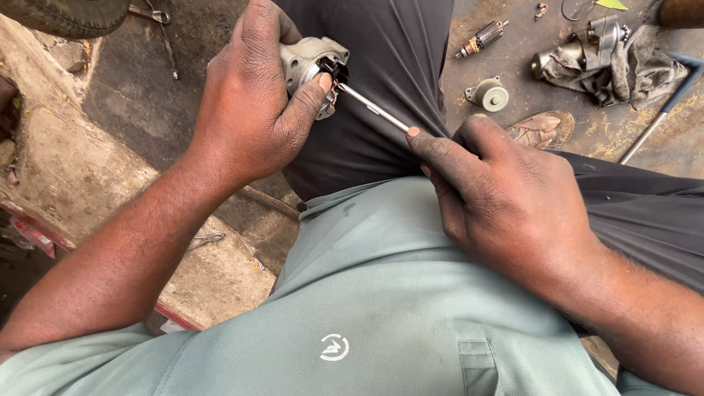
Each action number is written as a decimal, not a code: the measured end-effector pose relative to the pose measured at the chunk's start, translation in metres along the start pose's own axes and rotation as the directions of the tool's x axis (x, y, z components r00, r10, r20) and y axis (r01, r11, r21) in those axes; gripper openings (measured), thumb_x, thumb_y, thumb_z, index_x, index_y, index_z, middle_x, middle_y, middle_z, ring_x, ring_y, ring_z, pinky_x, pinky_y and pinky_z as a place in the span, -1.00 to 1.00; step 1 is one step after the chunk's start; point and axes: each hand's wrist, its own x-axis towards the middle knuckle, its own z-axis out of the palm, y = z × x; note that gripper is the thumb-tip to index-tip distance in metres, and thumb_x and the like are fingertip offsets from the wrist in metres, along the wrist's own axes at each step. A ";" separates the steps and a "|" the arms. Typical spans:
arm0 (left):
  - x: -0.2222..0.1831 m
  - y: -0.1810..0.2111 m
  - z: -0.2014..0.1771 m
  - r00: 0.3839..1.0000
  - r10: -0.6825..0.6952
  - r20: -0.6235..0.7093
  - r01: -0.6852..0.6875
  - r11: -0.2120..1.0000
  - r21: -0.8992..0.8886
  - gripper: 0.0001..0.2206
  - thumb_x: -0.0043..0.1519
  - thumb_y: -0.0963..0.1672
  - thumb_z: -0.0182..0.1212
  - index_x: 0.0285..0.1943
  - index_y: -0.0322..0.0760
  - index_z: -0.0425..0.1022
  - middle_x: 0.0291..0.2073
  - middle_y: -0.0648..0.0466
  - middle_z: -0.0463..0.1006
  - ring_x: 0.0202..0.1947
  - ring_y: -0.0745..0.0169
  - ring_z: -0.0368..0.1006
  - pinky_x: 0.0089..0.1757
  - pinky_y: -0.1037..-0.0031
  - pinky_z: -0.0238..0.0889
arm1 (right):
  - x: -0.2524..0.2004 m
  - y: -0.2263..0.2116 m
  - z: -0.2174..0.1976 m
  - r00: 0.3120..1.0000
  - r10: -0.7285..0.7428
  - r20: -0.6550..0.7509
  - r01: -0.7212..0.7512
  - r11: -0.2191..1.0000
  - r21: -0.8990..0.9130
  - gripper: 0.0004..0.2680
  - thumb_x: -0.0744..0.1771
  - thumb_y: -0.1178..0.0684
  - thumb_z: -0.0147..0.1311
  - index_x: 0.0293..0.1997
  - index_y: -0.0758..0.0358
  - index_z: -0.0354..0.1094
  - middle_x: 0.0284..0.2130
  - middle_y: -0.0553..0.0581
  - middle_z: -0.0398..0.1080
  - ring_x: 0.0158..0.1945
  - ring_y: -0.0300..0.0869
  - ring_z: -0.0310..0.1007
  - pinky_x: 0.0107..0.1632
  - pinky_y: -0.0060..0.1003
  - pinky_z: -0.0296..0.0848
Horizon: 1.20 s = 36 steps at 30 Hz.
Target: Disassembling and inspecting a motorcycle starter motor.
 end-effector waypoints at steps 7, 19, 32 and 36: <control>0.004 -0.011 -0.014 0.998 -0.068 0.006 0.069 0.985 -0.158 -0.65 0.47 -0.08 0.36 0.13 -0.37 0.24 -0.15 -0.08 0.44 -0.11 0.10 0.47 -0.04 0.25 0.41 | -0.002 0.016 -0.008 0.998 -0.013 -0.068 0.017 0.998 0.068 -0.78 0.34 0.05 0.22 0.09 0.17 0.48 -0.36 0.16 0.40 -0.50 0.03 0.43 -0.48 -0.08 0.36; 0.114 0.079 0.023 0.984 0.167 0.061 -0.035 0.515 -0.856 -0.64 0.35 -0.12 0.31 0.20 -0.29 0.22 -0.11 0.07 0.43 -0.15 0.49 0.43 -0.17 0.55 0.46 | -0.033 0.068 -0.040 0.855 0.441 -0.272 0.012 0.509 0.861 -0.81 0.37 0.16 0.19 0.06 0.25 0.28 -0.21 -0.06 0.40 -0.26 -0.39 0.41 -0.25 -0.48 0.41; 0.209 0.142 0.120 0.928 0.242 0.285 0.161 0.428 -0.889 -0.58 0.20 -0.13 0.22 0.22 -0.34 0.27 -0.18 0.00 0.54 -0.37 0.35 0.57 -0.41 0.50 0.50 | -0.053 0.154 -0.049 0.763 0.524 -0.377 0.136 0.440 0.887 -0.76 0.47 0.05 0.17 0.26 0.35 0.43 -0.37 -0.03 0.43 -0.53 -0.44 0.31 -0.43 -0.49 0.34; 0.209 0.126 0.138 0.942 0.314 0.115 -0.068 0.515 -0.855 -0.66 0.33 -0.11 0.24 0.19 -0.35 0.27 -0.13 -0.02 0.53 -0.24 0.38 0.56 -0.33 0.53 0.53 | -0.049 0.165 -0.045 0.795 0.511 -0.326 0.048 0.483 0.874 -0.77 0.49 0.03 0.16 0.26 0.36 0.43 -0.41 -0.03 0.40 -0.53 -0.45 0.30 -0.46 -0.55 0.34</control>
